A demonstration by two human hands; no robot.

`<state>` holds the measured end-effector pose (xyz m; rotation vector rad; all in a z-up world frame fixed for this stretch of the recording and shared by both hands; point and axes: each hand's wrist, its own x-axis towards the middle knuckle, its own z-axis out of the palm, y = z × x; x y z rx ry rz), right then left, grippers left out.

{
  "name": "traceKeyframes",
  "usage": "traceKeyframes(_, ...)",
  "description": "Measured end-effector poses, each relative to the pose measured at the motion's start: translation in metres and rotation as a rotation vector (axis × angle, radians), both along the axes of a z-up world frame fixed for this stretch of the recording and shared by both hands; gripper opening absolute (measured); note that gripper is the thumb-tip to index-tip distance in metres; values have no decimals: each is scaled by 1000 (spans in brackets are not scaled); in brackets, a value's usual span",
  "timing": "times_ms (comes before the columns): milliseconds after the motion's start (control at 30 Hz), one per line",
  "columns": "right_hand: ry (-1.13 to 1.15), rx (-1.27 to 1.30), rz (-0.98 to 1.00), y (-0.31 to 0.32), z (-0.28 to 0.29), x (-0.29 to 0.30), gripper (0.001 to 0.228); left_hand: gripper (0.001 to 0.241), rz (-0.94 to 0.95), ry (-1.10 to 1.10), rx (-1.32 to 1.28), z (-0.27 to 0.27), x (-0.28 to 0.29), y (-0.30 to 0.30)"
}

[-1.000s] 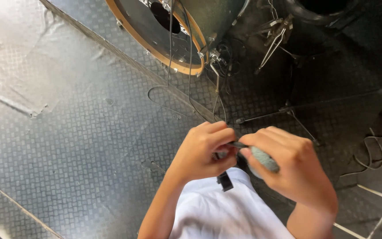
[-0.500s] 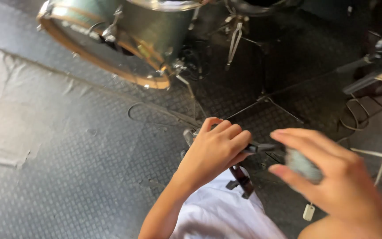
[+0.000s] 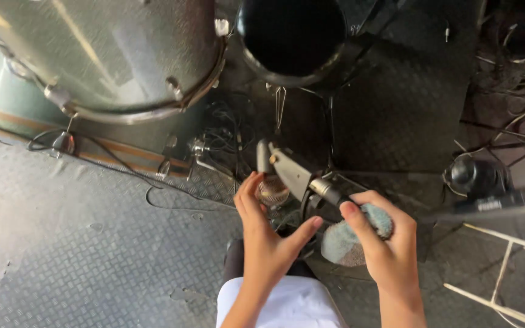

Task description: Cleaning drum heads, microphones, and stands using a cleaning cloth.

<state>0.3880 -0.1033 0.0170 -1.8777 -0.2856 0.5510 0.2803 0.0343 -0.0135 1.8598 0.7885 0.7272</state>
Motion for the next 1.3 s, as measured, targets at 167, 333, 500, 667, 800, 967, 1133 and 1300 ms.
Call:
traceKeyframes(167,139,220,-156,20,-36,48,19,94,-1,104,-560,-23,55,9)
traceKeyframes(333,379,357,-276,38,-73,96,19,63,-29,-56,-500,-28,103,33)
traceKeyframes(500,418,346,-310,62,-113,137,21,19,-13,-2,-67,-45,152,74)
traceKeyframes(667,426,352,-306,113,-145,189,22,21,-49,-27,55,-86,206,127)
traceKeyframes(800,445,351,-250,154,-175,224,27,24,-93,-30,65,-121,244,172)
traceKeyframes(967,-6,-146,-129,215,-182,253,25,23,-127,21,155,-169,274,204)
traceKeyframes(1133,-628,-396,-75,260,-167,246,37,21,-116,133,237,-149,283,201)
traceKeyframes(1300,-437,-79,-34,273,-148,238,22,26,29,64,18,-119,277,186)
